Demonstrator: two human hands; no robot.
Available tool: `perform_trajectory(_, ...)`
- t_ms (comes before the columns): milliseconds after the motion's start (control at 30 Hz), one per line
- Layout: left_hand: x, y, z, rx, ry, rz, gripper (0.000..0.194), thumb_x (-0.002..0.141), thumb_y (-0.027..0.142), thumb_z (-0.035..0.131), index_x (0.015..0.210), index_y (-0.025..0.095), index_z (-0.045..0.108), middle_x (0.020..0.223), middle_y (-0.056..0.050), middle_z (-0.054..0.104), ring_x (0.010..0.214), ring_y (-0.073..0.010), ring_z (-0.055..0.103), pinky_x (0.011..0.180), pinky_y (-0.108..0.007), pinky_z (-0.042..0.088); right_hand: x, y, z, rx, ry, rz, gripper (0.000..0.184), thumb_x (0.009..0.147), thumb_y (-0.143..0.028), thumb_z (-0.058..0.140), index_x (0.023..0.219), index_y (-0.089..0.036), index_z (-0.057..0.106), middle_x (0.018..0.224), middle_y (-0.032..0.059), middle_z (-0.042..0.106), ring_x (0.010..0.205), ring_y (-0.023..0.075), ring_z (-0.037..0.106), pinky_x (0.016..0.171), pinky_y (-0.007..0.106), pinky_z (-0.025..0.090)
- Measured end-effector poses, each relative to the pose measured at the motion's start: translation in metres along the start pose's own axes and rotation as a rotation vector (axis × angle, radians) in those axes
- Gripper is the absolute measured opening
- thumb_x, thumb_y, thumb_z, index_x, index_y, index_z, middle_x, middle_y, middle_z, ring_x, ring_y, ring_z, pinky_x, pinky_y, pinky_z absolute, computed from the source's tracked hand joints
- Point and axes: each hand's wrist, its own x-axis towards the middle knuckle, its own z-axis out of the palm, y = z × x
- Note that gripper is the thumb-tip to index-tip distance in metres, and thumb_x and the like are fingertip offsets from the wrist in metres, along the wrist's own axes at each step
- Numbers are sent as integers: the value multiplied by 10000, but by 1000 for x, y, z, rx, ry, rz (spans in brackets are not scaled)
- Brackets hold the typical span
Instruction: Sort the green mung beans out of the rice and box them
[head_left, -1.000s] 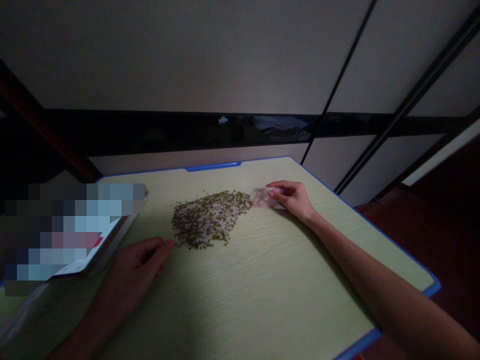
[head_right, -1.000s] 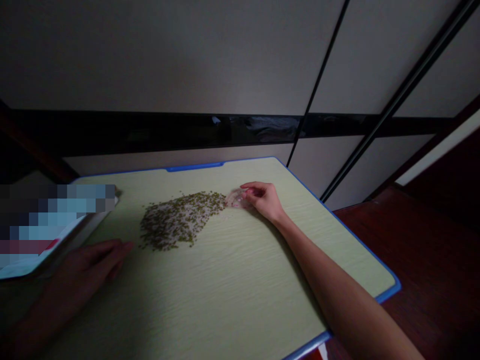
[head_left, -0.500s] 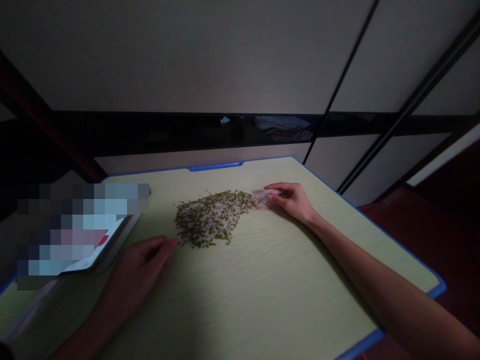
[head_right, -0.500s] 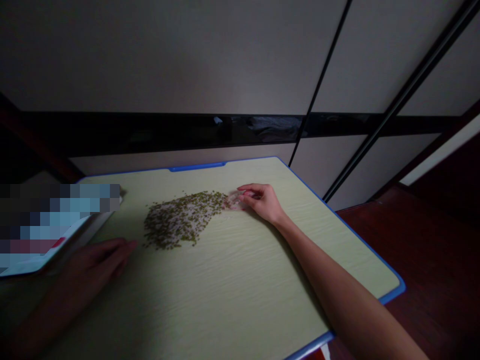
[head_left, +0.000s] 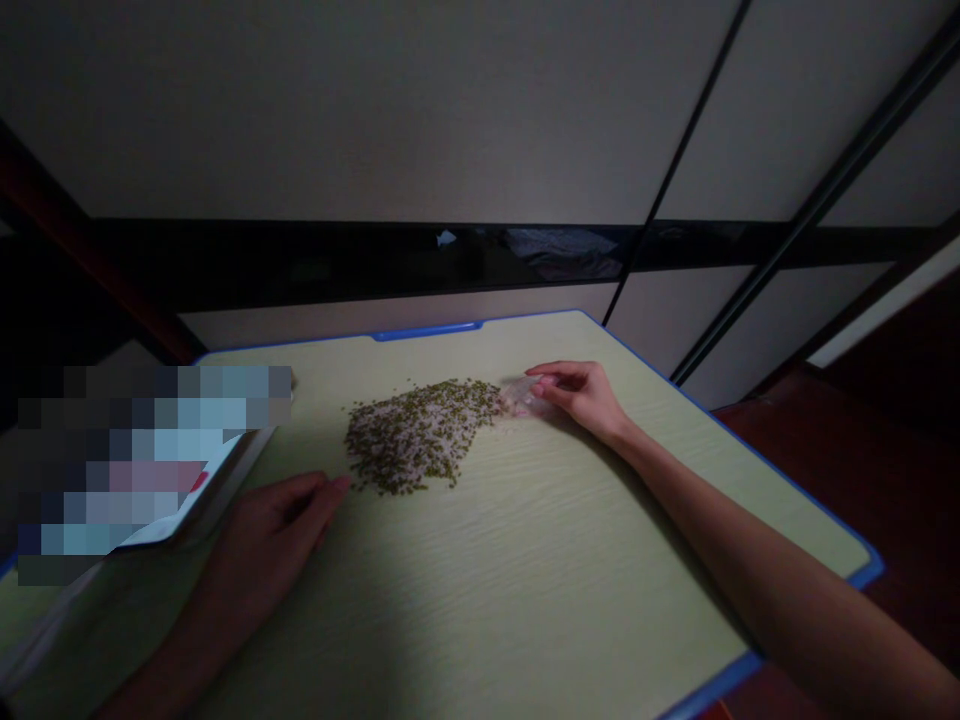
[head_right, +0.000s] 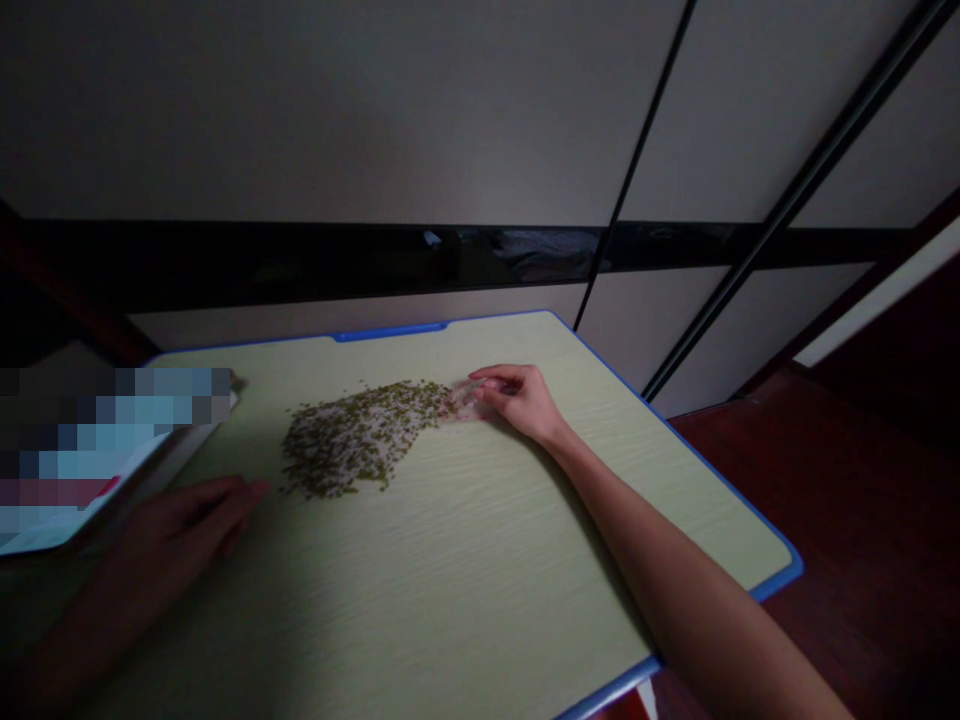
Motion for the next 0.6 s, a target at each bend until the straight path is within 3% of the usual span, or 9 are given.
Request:
perform_trajectory(433,-3,3,-2,-24,2,-26,410,604,581,384,389,231,382,362,67,365,383,-112,387,425,-230,291,2,4,-1,24,-9,-18,281,602,-263,678,831,-106,720,628,37,632,537,104,503,526,249,411)
perform_trajectory(600,-2,7,-1,-30,0,-41,411,591,589,381,387,233,385,359,67,359,377,-109,372,418,-230,285,1,1,-1,26,-31,4,287,589,-258,682,826,-100,719,594,17,606,501,86,463,498,238,385)
